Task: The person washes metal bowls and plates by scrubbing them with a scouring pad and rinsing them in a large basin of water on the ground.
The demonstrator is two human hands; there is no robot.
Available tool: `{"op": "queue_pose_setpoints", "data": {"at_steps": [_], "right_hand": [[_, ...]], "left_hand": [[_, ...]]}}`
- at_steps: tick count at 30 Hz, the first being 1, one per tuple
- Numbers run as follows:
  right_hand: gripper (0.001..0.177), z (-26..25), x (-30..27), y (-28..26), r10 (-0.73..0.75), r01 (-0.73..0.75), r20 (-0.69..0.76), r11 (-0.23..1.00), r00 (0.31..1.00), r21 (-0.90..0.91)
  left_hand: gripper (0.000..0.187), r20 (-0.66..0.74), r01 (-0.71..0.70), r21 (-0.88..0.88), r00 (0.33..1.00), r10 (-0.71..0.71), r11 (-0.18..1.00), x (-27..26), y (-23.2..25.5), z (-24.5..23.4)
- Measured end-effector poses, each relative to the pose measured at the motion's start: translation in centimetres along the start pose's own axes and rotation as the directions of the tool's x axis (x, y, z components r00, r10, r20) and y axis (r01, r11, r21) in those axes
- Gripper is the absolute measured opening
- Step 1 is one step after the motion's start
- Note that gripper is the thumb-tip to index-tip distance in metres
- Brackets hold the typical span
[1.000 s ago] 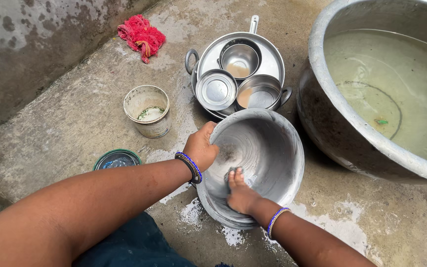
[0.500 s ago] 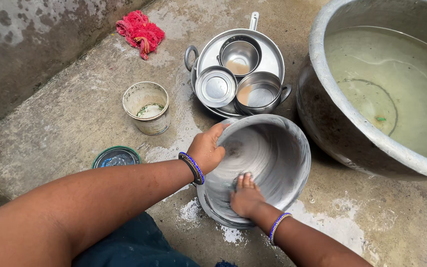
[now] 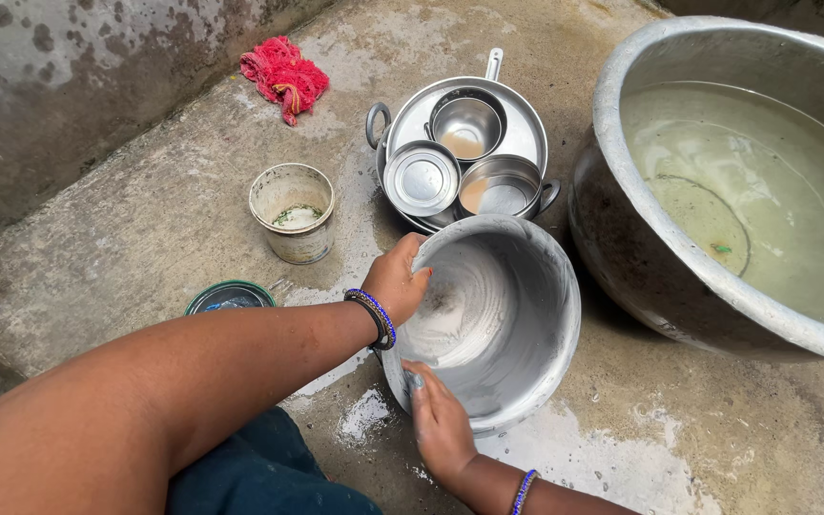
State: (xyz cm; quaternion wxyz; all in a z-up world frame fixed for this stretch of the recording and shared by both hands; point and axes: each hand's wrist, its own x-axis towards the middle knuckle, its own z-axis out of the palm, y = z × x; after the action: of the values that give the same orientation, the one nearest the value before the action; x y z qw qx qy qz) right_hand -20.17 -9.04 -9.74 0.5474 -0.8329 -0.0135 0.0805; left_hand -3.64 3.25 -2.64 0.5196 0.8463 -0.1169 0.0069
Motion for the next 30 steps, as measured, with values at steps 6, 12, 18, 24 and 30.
{"op": "queue_pose_setpoints", "data": {"at_steps": [6,12,18,24,30], "right_hand": [[0.045,-15.7,2.5,6.3,-0.169,0.533,0.512,0.402,0.842,-0.745],[0.035,-17.0,4.1,6.5,-0.42,0.304,0.159,0.306,0.894,-0.902],[0.041,-9.2,-2.6,6.9,-0.206,0.335,0.275,0.732,0.939,-0.593],[0.067,-16.0,1.7,8.9,-0.261,0.094,-0.105,0.65,0.96,-0.754],[0.084,-18.2,12.2,2.9,-0.496,0.186,-0.173,0.594,0.851,-0.783]], "left_hand": [[0.046,0.085,0.137,0.127,0.985,-0.148,0.982,0.2,0.8,-1.0],[0.041,0.061,0.044,0.123,0.997,-0.051,0.991,0.5,0.8,-0.4],[0.046,0.12,-0.037,0.133,0.993,0.021,0.99,0.8,-0.8,-0.7],[0.045,0.145,0.009,0.196,0.989,-0.038,0.981,1.3,-0.5,-1.1],[0.044,0.163,-0.014,0.252,0.986,-0.028,0.968,1.1,0.8,-0.7]]}}
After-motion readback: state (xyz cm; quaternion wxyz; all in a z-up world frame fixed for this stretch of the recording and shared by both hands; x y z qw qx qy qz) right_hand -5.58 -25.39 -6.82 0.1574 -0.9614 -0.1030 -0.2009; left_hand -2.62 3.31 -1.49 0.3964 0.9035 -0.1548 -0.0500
